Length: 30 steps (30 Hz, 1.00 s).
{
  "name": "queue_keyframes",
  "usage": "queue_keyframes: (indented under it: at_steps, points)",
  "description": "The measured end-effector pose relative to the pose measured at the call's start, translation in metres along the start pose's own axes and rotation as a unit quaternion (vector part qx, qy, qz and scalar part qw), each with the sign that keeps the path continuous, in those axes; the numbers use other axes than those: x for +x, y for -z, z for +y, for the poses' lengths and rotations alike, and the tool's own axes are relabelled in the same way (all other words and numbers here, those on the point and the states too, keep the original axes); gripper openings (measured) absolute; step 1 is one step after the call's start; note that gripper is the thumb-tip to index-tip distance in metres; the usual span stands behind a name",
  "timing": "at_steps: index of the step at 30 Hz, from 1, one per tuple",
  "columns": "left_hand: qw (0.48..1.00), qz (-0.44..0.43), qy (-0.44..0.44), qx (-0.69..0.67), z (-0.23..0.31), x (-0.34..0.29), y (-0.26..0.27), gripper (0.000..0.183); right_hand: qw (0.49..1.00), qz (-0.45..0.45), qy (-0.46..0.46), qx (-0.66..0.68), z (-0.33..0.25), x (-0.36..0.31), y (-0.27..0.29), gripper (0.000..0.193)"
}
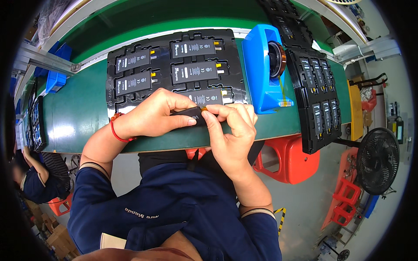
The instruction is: The person takes phone batteries from a tray, applies tape from a tape dispenser to their connectors by hand, and places the batteries back into the tray.
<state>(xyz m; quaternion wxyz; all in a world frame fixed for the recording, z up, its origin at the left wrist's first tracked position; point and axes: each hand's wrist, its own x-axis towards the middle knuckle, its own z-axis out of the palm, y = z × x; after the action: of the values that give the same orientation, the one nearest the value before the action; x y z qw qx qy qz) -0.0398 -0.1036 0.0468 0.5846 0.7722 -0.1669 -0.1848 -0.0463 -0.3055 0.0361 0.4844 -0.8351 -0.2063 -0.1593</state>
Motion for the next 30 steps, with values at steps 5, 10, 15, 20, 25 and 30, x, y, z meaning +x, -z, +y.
queue_keyframes:
  at_steps: [5, 10, 15, 20, 25, 30]
  points:
    - [0.999, -0.015, 0.026, 0.018, 0.012, -0.003, 0.003, 0.019, 0.997, -0.017, -0.04, 0.069, 0.004, -0.001, 0.001, 0.012]
    - [0.998, 0.004, -0.013, 0.062, 0.006, -0.002, 0.002, 0.019, 0.988, -0.061, -0.069, 0.127, 0.008, 0.004, 0.003, 0.009]
    - [0.994, 0.009, -0.032, 0.1, 0.009, -0.004, 0.002, 0.019, 0.989, -0.118, 0.003, 0.095, 0.01, 0.011, 0.008, 0.006]
    - [0.992, 0.002, -0.043, 0.115, 0.011, -0.003, 0.002, 0.017, 0.992, -0.108, 0.044, 0.056, 0.008, 0.014, 0.007, 0.004]
    - [0.991, 0.041, -0.087, 0.094, 0.006, -0.001, 0.001, 0.016, 0.997, -0.016, 0.07, 0.04, 0.01, 0.007, 0.006, 0.005]
    - [0.98, 0.075, -0.103, 0.156, 0.014, -0.027, 0.014, 0.022, 0.994, -0.057, 0.086, 0.033, 0.01, 0.0, 0.005, 0.028]
